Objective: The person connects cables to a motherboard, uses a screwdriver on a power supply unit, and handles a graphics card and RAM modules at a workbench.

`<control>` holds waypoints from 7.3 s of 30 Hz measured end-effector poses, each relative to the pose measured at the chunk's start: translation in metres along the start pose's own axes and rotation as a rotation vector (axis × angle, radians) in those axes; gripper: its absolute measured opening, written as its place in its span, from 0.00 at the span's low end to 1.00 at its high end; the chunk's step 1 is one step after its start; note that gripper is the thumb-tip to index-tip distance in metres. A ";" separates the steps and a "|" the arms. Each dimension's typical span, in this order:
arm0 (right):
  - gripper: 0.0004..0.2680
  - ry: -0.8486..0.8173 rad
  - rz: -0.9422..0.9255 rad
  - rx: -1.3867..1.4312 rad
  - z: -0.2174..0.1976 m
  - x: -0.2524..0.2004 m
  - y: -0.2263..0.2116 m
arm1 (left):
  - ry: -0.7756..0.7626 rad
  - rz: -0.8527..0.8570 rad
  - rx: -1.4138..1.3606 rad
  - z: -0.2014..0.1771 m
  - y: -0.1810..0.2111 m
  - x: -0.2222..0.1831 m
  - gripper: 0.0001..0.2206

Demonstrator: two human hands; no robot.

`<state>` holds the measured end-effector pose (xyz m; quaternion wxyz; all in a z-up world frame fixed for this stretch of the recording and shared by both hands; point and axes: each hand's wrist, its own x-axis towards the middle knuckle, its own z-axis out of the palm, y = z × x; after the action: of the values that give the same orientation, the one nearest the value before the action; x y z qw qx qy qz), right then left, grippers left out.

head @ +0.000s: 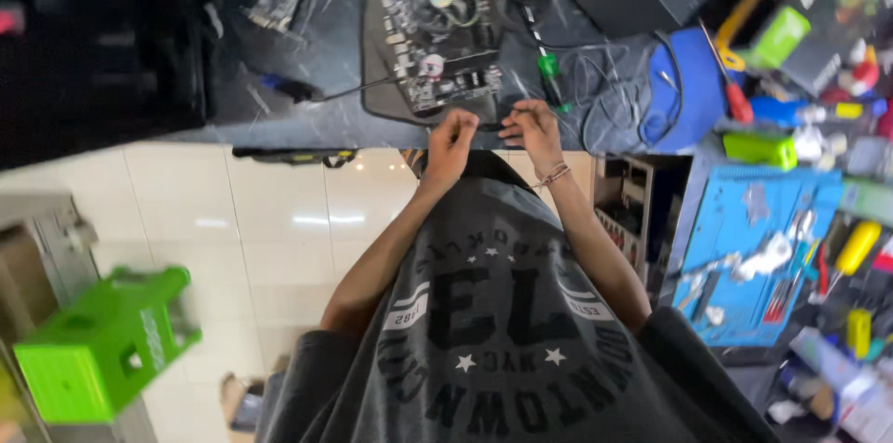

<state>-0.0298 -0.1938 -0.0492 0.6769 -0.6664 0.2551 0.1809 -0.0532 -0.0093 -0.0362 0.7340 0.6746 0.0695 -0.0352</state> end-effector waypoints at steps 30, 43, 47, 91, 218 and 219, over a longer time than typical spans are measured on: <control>0.08 0.178 -0.757 -0.585 -0.267 0.172 -0.038 | 0.240 -0.184 -0.177 0.305 0.070 0.133 0.52; 0.06 0.235 -0.897 -0.471 -0.253 0.155 -0.054 | 0.321 -0.245 -0.271 0.313 0.038 0.147 0.49; 0.06 0.252 -0.906 -0.462 -0.251 0.153 -0.056 | 0.276 -0.162 -0.321 0.313 0.035 0.143 0.49; 0.01 0.182 -1.203 -0.647 -0.217 0.089 -0.094 | 0.315 0.081 0.004 0.277 0.015 0.101 0.17; 0.04 -0.265 -0.587 -0.402 -0.090 0.025 -0.035 | 0.115 -0.446 -0.368 0.124 0.009 -0.003 0.14; 0.07 -0.325 -0.336 -0.121 -0.083 0.012 -0.044 | -0.080 -0.423 -0.587 0.126 0.032 -0.003 0.14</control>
<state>-0.0027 -0.2795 -0.0192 0.6883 -0.7011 0.0172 0.1855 -0.0442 -0.1318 0.0057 0.8751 0.4039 0.1858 -0.1911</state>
